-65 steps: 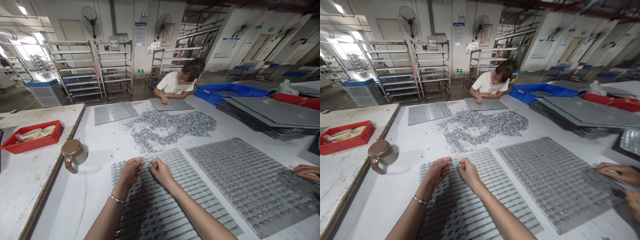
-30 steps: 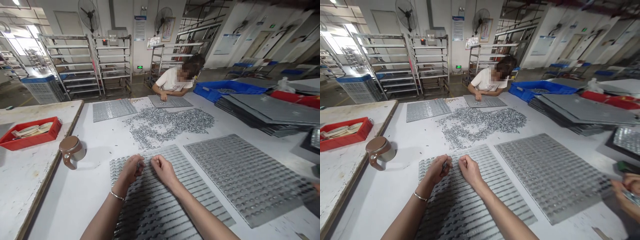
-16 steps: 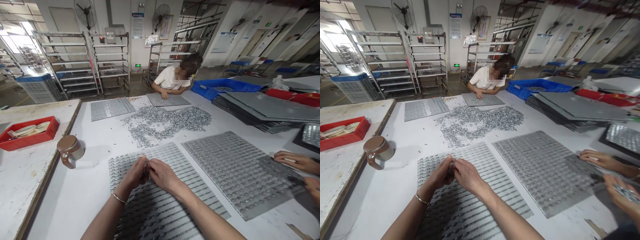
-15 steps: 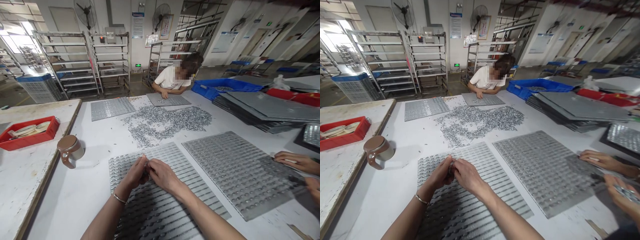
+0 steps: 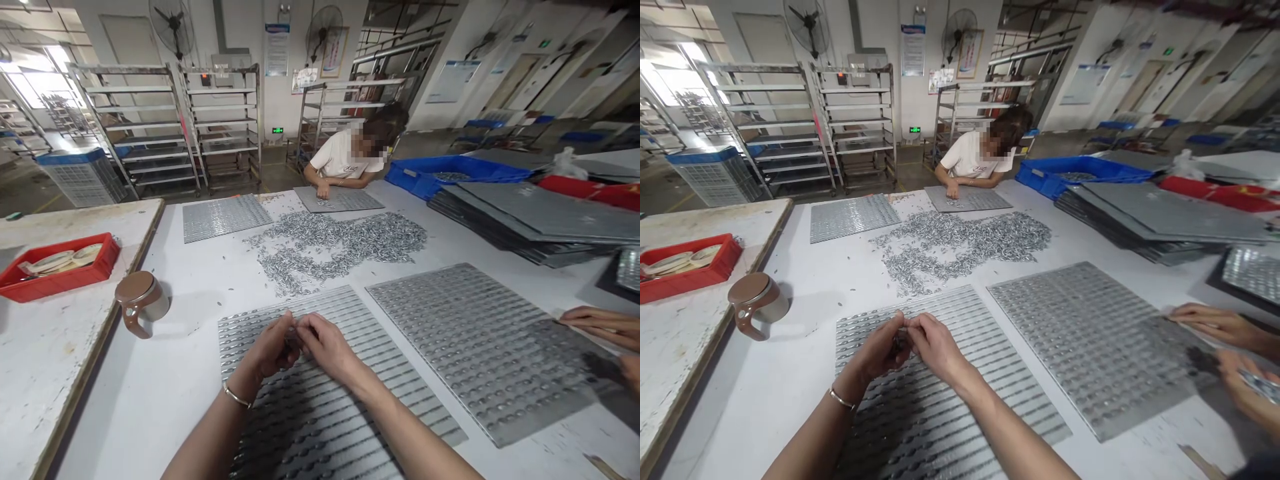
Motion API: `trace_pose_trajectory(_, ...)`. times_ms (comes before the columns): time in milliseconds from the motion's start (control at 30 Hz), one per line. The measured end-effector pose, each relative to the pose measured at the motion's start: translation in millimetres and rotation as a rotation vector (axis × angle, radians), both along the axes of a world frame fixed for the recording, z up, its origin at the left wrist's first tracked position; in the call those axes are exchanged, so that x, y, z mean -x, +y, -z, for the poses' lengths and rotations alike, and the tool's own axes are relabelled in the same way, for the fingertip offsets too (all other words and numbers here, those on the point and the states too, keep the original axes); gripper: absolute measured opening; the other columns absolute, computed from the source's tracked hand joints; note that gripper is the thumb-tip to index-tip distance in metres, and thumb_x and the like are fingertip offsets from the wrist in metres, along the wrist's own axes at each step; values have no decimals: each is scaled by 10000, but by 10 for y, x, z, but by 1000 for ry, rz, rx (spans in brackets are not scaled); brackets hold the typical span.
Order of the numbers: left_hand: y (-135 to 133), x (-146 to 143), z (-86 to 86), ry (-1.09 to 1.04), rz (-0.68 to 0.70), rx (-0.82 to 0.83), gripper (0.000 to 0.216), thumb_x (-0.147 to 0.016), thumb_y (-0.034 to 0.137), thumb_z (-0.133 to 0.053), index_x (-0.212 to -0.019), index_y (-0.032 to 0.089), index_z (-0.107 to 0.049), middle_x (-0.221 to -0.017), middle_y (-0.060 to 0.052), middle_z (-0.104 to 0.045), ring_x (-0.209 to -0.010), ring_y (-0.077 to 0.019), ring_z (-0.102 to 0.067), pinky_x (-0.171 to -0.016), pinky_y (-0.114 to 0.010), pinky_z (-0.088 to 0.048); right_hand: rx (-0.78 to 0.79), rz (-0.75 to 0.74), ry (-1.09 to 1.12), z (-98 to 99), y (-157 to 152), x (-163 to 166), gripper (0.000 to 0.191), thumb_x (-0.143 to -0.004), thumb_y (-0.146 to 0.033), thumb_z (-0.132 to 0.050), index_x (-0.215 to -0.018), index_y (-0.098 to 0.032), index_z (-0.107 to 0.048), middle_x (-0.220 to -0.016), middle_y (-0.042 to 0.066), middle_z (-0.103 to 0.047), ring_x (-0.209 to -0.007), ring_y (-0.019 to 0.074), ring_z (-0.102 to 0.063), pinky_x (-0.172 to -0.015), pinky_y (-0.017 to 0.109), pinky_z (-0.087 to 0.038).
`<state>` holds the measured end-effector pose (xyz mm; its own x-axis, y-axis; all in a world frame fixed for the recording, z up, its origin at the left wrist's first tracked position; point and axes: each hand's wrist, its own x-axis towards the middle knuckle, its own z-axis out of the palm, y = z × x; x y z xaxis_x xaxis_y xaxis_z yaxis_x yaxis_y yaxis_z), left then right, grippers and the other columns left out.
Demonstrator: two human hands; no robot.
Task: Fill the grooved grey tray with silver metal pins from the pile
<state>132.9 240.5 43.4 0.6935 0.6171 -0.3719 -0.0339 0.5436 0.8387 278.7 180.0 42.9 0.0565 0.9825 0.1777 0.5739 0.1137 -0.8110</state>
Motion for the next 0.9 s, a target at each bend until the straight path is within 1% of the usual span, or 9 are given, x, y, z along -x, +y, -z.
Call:
trace_pose_trajectory(133,-9,9,-37,-39,-11,-30,420,-721,543,-737,-802,159,-589,-746,-51,-682,-409,-51,-415,-362,-186,-174,-27,130,157,50,-5,-33,276,-979,-443,-457,-882,-219,-587,-667,-10,-611,-636,167,-560,-626,278,-444)
trace_pose_trajectory(233,0,10,-46,-43,-28,-46,375,-699,469,-778,-787,144,-613,-759,-43,-676,-405,-36,-395,-358,-184,-164,-121,145,93,75,1,-89,267,-962,-403,-471,-997,-214,-657,-860,46,-701,-819,201,-644,-764,310,-488)
trace_pose_trajectory(300,43,25,-42,-47,-92,-30,340,-700,421,-783,-802,136,-627,-723,-30,-660,-394,-34,-381,-352,-178,-154,-123,157,44,114,5,-144,271,-955,-393,-470,-950,-217,-675,-916,60,-720,-882,214,-658,-803,320,-489)
trace_pose_trajectory(433,203,88,-29,-141,-353,143,207,-724,232,-773,-821,119,-629,-693,-20,-626,-411,-31,-387,-349,-152,-183,132,155,98,319,23,-220,238,-906,-386,-501,-782,-212,-607,-656,2,-667,-589,163,-612,-592,265,-465)
trace_pose_trajectory(500,281,113,-22,-188,-482,237,119,-770,136,-723,-823,114,-619,-709,-31,-621,-460,-43,-451,-373,-140,-288,252,139,142,451,40,-214,203,-873,-353,-502,-754,-211,-586,-626,-8,-661,-526,152,-600,-539,251,-453)
trace_pose_trajectory(600,347,122,-10,-194,-585,297,79,-846,33,-602,-809,103,-601,-723,-55,-622,-572,-67,-560,-508,-143,-466,271,146,38,587,64,-161,204,-869,-325,-479,-745,-213,-596,-629,-1,-667,-570,167,-625,-577,261,-463)
trace_pose_trajectory(700,344,105,-5,-180,-611,340,150,-884,-15,-509,-831,85,-608,-727,-77,-632,-613,-81,-599,-569,-151,-514,221,153,-101,627,85,-97,213,-885,-306,-490,-736,-216,-613,-702,20,-689,-700,192,-645,-674,282,-453)
trace_pose_trajectory(833,290,86,-16,-179,-557,361,147,-902,10,-496,-924,73,-627,-768,-92,-667,-528,-73,-547,-437,-148,-435,222,172,-198,653,115,-32,199,-885,-226,-503,-716,-212,-607,-735,45,-689,-748,208,-644,-693,289,-415)
trace_pose_trajectory(900,265,83,-16,-174,-540,338,108,-902,49,-530,-924,88,-628,-781,-88,-679,-511,-70,-533,-414,-149,-407,219,185,-228,679,132,-11,166,-876,-196,-517,-735,-207,-603,-753,55,-687,-755,213,-643,-687,288,-404)
